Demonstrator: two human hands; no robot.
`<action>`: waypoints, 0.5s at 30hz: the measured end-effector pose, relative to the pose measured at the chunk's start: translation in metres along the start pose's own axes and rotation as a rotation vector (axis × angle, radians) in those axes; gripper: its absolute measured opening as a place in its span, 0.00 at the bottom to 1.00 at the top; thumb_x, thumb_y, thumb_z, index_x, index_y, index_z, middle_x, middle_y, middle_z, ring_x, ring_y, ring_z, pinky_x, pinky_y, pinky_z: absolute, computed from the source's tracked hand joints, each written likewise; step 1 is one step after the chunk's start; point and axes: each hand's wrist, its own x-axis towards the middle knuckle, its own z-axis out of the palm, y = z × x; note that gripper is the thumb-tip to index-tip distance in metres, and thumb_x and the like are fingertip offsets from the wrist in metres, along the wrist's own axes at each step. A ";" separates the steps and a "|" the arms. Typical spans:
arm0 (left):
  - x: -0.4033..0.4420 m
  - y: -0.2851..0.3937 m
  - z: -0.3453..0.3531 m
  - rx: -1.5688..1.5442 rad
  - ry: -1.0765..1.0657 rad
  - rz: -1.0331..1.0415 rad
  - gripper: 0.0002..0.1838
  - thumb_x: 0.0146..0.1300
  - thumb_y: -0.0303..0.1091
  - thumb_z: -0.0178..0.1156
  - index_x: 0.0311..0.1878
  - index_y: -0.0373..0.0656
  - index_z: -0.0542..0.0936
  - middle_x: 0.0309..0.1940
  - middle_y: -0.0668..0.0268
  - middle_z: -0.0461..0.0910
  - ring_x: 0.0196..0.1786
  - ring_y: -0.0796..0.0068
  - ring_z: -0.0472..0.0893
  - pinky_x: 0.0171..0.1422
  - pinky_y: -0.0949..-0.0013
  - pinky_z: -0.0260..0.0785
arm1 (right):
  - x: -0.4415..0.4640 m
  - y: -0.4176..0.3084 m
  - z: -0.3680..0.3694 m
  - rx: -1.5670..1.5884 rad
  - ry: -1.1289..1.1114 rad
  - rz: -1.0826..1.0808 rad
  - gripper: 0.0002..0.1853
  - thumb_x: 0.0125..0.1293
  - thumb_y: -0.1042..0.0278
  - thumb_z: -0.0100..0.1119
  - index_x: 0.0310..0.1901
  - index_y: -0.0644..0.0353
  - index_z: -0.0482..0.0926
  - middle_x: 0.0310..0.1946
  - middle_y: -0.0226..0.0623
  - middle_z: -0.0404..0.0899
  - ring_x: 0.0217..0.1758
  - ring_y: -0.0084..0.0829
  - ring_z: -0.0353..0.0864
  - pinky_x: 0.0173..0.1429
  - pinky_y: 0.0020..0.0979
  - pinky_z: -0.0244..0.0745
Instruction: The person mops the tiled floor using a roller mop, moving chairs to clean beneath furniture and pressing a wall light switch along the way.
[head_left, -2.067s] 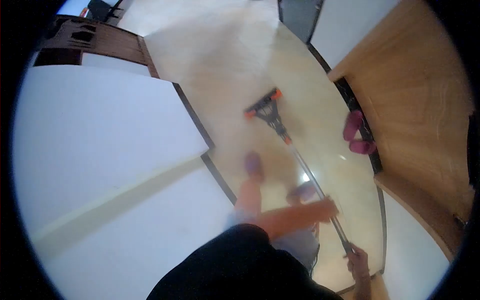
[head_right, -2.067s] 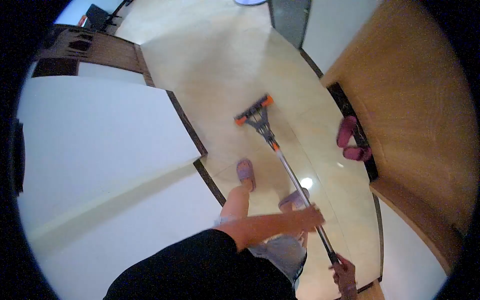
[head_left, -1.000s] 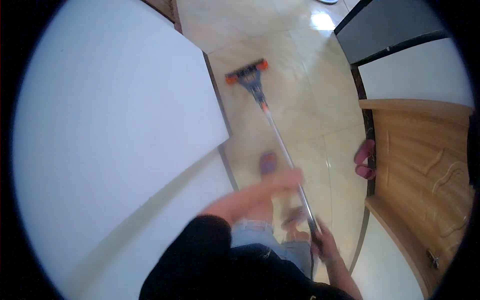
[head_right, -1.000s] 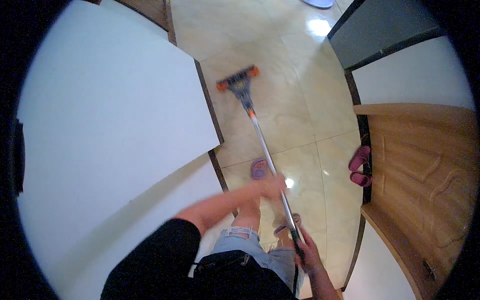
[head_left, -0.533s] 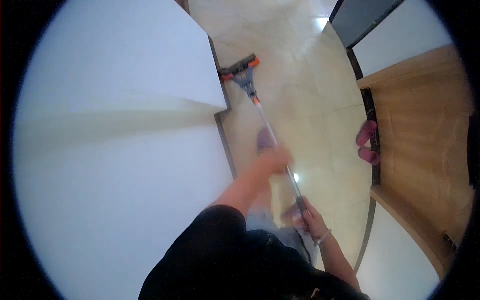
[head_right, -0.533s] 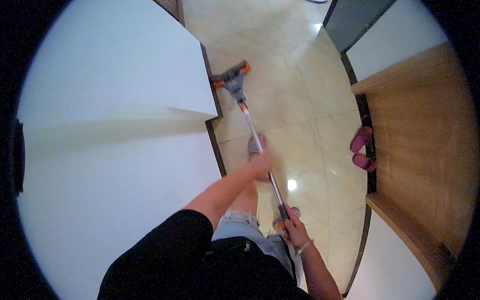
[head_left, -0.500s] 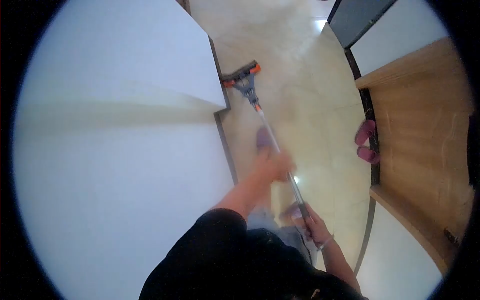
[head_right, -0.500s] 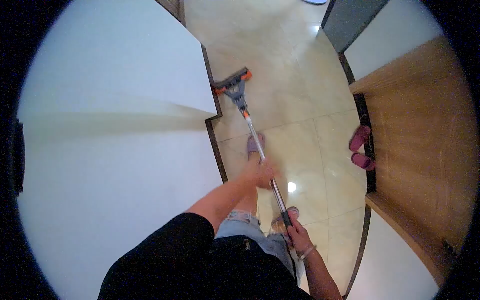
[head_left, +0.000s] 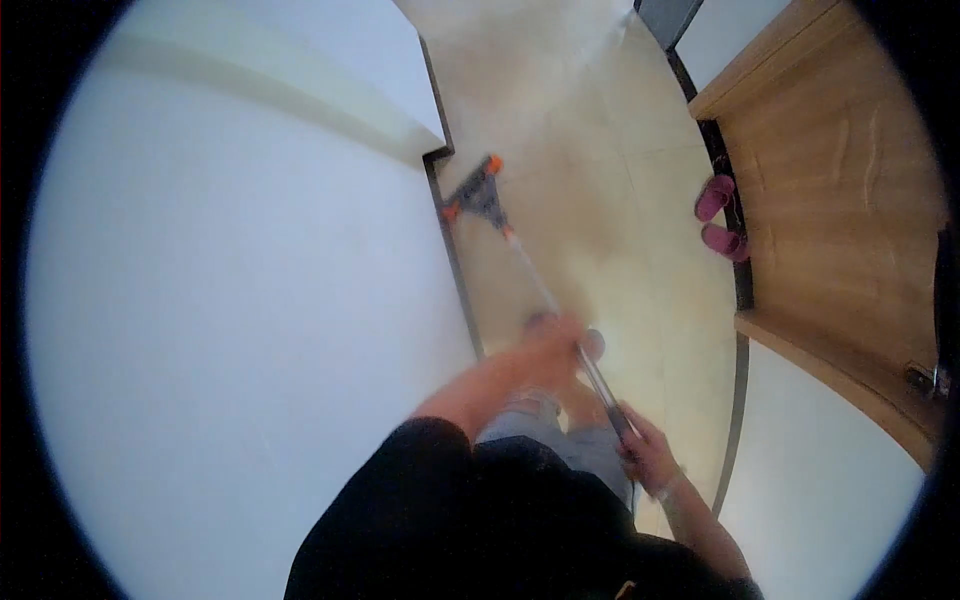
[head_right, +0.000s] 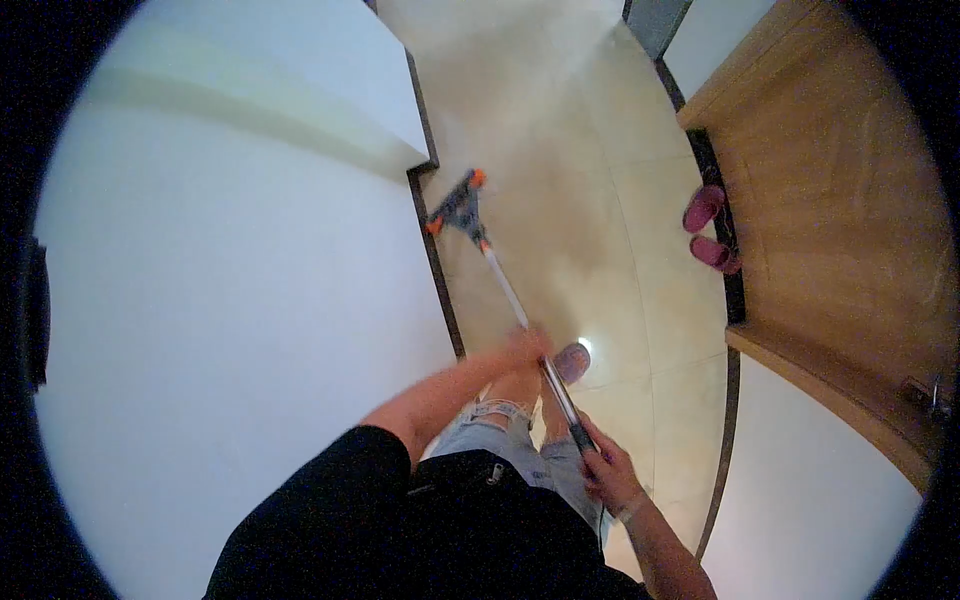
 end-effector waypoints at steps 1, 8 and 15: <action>0.012 -0.040 0.011 0.087 0.033 0.030 0.08 0.43 0.35 0.61 0.30 0.49 0.79 0.32 0.62 0.76 0.42 0.58 0.76 0.39 0.53 0.70 | 0.016 -0.016 0.020 0.092 -0.002 0.044 0.25 0.65 0.69 0.46 0.65 0.45 0.60 0.18 0.25 0.65 0.14 0.17 0.59 0.15 0.20 0.56; 0.026 -0.101 -0.022 0.453 -0.167 -0.092 0.08 0.46 0.35 0.61 0.32 0.50 0.78 0.38 0.65 0.75 0.48 0.60 0.73 0.39 0.46 0.67 | 0.031 -0.022 0.070 0.072 0.088 0.057 0.25 0.66 0.69 0.45 0.65 0.43 0.60 0.21 0.26 0.66 0.14 0.17 0.59 0.16 0.20 0.57; -0.036 0.022 0.144 -0.009 -0.123 0.238 0.21 0.42 0.55 0.60 0.31 0.47 0.75 0.30 0.62 0.74 0.36 0.60 0.73 0.40 0.53 0.62 | -0.101 0.071 0.007 -0.053 0.247 0.396 0.24 0.65 0.66 0.50 0.64 0.48 0.63 0.18 0.22 0.67 0.16 0.15 0.62 0.19 0.19 0.57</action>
